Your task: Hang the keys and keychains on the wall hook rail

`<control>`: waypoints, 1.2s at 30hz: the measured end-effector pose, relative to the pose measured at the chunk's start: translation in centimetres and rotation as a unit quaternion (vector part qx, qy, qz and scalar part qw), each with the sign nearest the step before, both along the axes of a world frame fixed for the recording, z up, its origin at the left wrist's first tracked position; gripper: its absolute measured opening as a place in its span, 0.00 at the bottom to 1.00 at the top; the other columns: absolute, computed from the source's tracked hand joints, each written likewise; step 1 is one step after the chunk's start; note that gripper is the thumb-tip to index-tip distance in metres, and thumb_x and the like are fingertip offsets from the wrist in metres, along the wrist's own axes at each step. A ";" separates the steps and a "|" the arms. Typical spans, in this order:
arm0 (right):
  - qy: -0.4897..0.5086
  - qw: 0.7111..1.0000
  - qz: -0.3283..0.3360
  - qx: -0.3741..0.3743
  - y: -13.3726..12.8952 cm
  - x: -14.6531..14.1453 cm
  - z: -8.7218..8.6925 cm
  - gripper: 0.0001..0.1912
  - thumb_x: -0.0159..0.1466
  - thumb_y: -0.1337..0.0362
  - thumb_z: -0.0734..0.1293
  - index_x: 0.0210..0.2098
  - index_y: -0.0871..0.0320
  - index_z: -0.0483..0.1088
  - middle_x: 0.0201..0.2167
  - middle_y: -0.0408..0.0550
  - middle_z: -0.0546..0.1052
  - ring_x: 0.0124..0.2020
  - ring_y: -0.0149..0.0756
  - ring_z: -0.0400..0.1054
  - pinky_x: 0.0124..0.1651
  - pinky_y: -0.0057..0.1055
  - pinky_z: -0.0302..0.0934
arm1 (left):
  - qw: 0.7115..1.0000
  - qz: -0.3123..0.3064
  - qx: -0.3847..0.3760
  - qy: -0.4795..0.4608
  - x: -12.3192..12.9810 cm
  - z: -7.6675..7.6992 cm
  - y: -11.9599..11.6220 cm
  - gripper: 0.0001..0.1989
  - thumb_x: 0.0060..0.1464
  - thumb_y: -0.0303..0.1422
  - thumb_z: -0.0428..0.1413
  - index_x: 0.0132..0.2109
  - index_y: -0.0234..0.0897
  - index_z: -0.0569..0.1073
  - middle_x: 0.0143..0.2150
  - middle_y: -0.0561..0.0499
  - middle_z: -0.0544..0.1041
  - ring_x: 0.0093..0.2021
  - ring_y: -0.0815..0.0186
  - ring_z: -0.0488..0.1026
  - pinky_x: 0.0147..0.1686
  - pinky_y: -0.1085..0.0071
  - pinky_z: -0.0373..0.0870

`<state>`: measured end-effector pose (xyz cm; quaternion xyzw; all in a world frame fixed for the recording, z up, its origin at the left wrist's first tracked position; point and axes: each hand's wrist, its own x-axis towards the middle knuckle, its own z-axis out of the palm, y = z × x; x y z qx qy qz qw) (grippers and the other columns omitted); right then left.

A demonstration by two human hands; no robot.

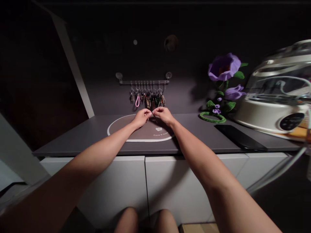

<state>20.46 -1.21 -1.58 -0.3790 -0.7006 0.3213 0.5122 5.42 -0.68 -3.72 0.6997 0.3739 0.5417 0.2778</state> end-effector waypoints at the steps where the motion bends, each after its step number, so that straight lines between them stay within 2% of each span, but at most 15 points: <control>1: 0.015 1.000 0.012 -0.007 0.1 0.0 0.0 0.12 0.47 0.59 0.71 0.26 0.62 0.70 0.23 0.42 0.71 0.25 0.25 0.61 0.34 0.26 0.58 | 1.000 -0.005 -0.006 -0.012 0.0 0.1 -0.1 0.03 0.48 0.28 0.54 0.30 0.32 0.68 0.21 0.56 0.65 0.22 0.75 0.60 0.25 0.77 0.58; 8: 0.116 0.987 0.083 -0.080 0.1 -0.2 -0.3 0.14 0.45 0.61 0.74 0.28 0.60 0.72 0.27 0.44 0.73 0.26 0.25 0.64 0.31 0.25 0.60 | 0.989 -0.036 -0.074 -0.123 0.2 0.5 -0.5 0.05 0.47 0.30 0.56 0.30 0.33 0.68 0.20 0.57 0.64 0.22 0.75 0.60 0.24 0.77 0.56; 15: 0.175 0.974 0.089 -0.111 0.0 -0.4 -0.5 0.17 0.40 0.60 0.76 0.27 0.60 0.72 0.27 0.43 0.73 0.27 0.26 0.66 0.30 0.23 0.60 | 0.972 -0.067 -0.110 -0.195 0.4 0.2 0.1 0.10 0.44 0.35 0.59 0.31 0.33 0.68 0.23 0.55 0.66 0.23 0.75 0.62 0.21 0.78 0.54; 25: 0.236 0.965 0.077 -0.079 0.4 -0.1 -0.4 0.16 0.40 0.60 0.75 0.26 0.60 0.72 0.28 0.42 0.73 0.31 0.26 0.66 0.40 0.27 0.60 | 0.980 -0.065 -0.106 -0.156 0.6 -0.1 -0.4 0.17 0.41 0.41 0.60 0.36 0.33 0.70 0.27 0.53 0.71 0.22 0.76 0.62 0.21 0.78 0.54; 27: 0.262 0.960 0.070 -0.075 0.4 0.1 0.0 0.16 0.40 0.60 0.75 0.26 0.60 0.71 0.28 0.42 0.72 0.31 0.26 0.65 0.40 0.28 0.60 | 0.984 -0.059 -0.103 -0.134 0.6 -0.1 -0.5 0.17 0.42 0.41 0.59 0.35 0.32 0.70 0.27 0.53 0.71 0.22 0.75 0.62 0.21 0.77 0.54; 30: 0.288 0.954 0.045 -0.065 0.7 0.5 1.1 0.16 0.41 0.59 0.75 0.26 0.60 0.69 0.26 0.41 0.71 0.27 0.24 0.63 0.34 0.26 0.60 | 0.988 -0.036 -0.106 -0.109 0.7 -0.3 -0.5 0.14 0.42 0.40 0.59 0.32 0.32 0.70 0.24 0.54 0.70 0.22 0.75 0.61 0.22 0.77 0.55; 33: 0.293 0.954 0.024 -0.051 1.5 1.2 2.7 0.15 0.43 0.59 0.74 0.26 0.60 0.67 0.20 0.39 0.67 0.23 0.23 0.61 0.29 0.25 0.59 | 0.991 -0.008 -0.104 -0.086 0.7 -0.6 -0.5 0.11 0.43 0.37 0.59 0.29 0.32 0.70 0.21 0.56 0.66 0.21 0.75 0.59 0.22 0.76 0.55; 36: 0.294 0.955 -0.004 -0.049 2.6 1.8 4.5 0.13 0.47 0.61 0.72 0.26 0.60 0.65 0.18 0.38 0.66 0.21 0.24 0.60 0.28 0.26 0.60 | 0.992 -0.001 -0.103 -0.069 0.8 -0.8 -0.4 0.10 0.43 0.36 0.58 0.27 0.32 0.70 0.19 0.56 0.65 0.20 0.75 0.59 0.23 0.76 0.55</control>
